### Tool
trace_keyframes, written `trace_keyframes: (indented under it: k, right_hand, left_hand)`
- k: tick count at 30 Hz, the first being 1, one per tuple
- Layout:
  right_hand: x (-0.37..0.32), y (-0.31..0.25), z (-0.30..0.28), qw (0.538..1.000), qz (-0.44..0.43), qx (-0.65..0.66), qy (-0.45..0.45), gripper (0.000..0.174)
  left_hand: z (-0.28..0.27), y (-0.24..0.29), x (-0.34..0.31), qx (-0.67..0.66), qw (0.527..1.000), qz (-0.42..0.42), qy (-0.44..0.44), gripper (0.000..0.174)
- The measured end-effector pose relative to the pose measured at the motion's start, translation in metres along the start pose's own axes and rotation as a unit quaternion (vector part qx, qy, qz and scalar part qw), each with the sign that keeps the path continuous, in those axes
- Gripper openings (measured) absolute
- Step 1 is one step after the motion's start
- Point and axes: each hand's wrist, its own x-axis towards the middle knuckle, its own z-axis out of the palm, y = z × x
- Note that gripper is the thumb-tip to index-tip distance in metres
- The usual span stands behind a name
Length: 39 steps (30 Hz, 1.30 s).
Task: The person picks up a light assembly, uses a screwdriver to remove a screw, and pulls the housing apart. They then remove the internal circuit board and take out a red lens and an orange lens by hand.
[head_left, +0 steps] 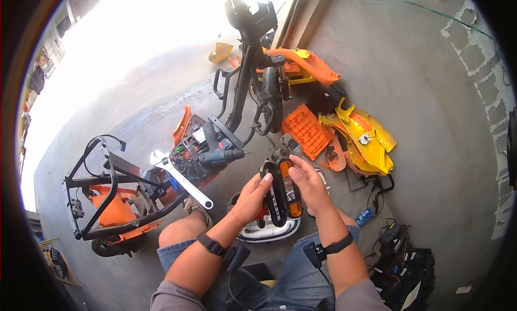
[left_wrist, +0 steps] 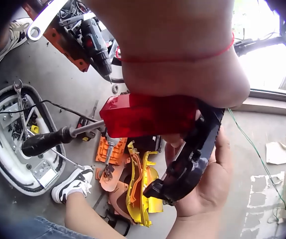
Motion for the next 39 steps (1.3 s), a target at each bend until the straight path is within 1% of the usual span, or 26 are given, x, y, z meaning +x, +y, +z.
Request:
trace_keyframes:
  k: [2,3,5,8,10,11,12,14,15,16,17,18,19,20,22,23,24,26,27,29,30,32,34,36,38,39]
  right_hand:
    - [0.002,0.012,-0.012,0.994,0.063,0.018,-0.084,0.051]
    - [-0.001,0.019,-0.013,0.996,0.048,0.041,-0.070,0.047]
    - [0.001,0.032,-0.026,0.992,0.075,0.064,-0.077,0.045]
    - [0.008,0.043,-0.039,0.985,0.101,0.105,-0.096,0.046]
    - [0.012,0.032,-0.042,0.984,0.099,0.067,-0.134,0.049]
    - [0.014,0.033,-0.043,0.985,0.097,0.083,-0.115,0.052]
    - [0.022,0.048,-0.052,0.990,0.062,0.057,-0.112,0.047]
    - [0.035,0.044,-0.064,0.991,0.121,0.024,-0.061,0.042]
    - [0.042,0.054,-0.068,0.992,0.120,-0.021,-0.019,0.032]
    - [0.045,0.064,-0.073,0.993,0.118,-0.020,-0.020,0.032]
    - [0.044,0.075,-0.077,0.983,0.112,-0.139,-0.030,0.027]
    - [0.042,0.081,-0.077,0.960,0.105,-0.256,-0.041,0.023]
    - [0.036,0.075,-0.069,0.973,0.091,-0.208,-0.034,0.020]
    - [0.030,0.068,-0.059,0.974,0.088,-0.206,-0.045,0.020]
    - [0.017,0.057,-0.045,0.981,-0.040,-0.174,-0.078,0.021]
    - [0.014,0.059,-0.042,0.968,-0.110,-0.195,-0.110,0.022]
    - [0.012,0.058,-0.035,0.968,-0.111,-0.197,-0.112,0.022]
    - [0.007,0.053,-0.017,0.898,-0.310,-0.305,-0.070,0.029]
    - [0.006,0.055,-0.012,0.897,-0.311,-0.306,-0.071,0.029]
    - [0.001,0.058,-0.006,0.866,-0.345,-0.356,-0.065,0.038]
    - [-0.003,0.058,-0.005,0.865,-0.346,-0.356,-0.066,0.038]
    - [-0.013,0.054,-0.003,0.876,-0.351,-0.330,0.005,0.040]
    - [-0.026,0.044,-0.007,0.858,-0.402,-0.319,0.010,0.039]
    - [-0.026,0.042,-0.016,0.843,-0.434,-0.317,0.022,0.040]
    - [-0.017,0.036,-0.027,0.828,-0.439,-0.345,0.059,0.041]
    - [-0.011,0.035,-0.031,0.838,-0.426,-0.333,0.076,0.042]
  left_hand:
    - [0.004,-0.001,0.002,-0.005,1.000,-0.028,-0.012,0.040]
    - [0.004,-0.005,0.002,-0.014,0.999,-0.045,-0.020,0.039]
    - [0.007,-0.013,0.003,-0.020,0.997,-0.072,-0.026,0.039]
    - [0.010,-0.021,0.004,0.036,0.997,-0.073,-0.017,0.041]
    - [0.010,-0.018,0.007,0.022,0.995,-0.096,-0.003,0.042]
    - [0.015,-0.016,0.009,0.010,0.997,-0.074,0.023,0.044]
    - [0.012,-0.021,0.014,0.028,0.997,-0.040,0.054,0.042]
    - [-0.004,-0.030,0.024,-0.029,0.987,-0.043,0.151,0.038]
    - [0.010,-0.014,0.031,-0.134,0.969,-0.041,0.201,0.035]
    - [0.017,-0.006,0.038,-0.187,0.947,-0.034,0.260,0.038]
    - [0.006,-0.005,0.042,-0.182,0.953,-0.028,0.239,0.041]
    - [-0.005,-0.003,0.043,-0.176,0.959,-0.022,0.221,0.043]
    - [-0.004,0.000,0.047,-0.170,0.946,-0.020,0.274,0.046]
    - [-0.002,0.003,0.050,-0.183,0.939,0.006,0.289,0.045]
    - [0.001,0.004,0.052,-0.192,0.926,0.022,0.326,0.045]
    - [0.004,0.004,0.053,-0.190,0.924,0.032,0.331,0.045]
    - [0.006,0.002,0.054,-0.192,0.923,0.033,0.331,0.045]
    - [0.009,-0.004,0.054,-0.201,0.926,0.040,0.315,0.045]
    - [0.009,-0.006,0.053,-0.201,0.935,0.039,0.290,0.046]
    - [0.011,-0.008,0.052,-0.208,0.940,0.043,0.269,0.046]
    - [0.011,-0.008,0.052,-0.213,0.944,0.044,0.246,0.047]
    - [0.015,-0.005,0.052,-0.211,0.948,0.055,0.233,0.046]
    - [0.026,0.005,0.055,-0.166,0.930,0.082,0.316,0.045]
    - [0.004,-0.011,0.050,-0.060,0.960,0.113,0.250,0.044]
    - [0.003,-0.020,0.056,0.126,0.929,0.220,0.270,0.040]
    - [0.004,-0.018,0.047,0.119,0.954,0.123,0.245,0.038]
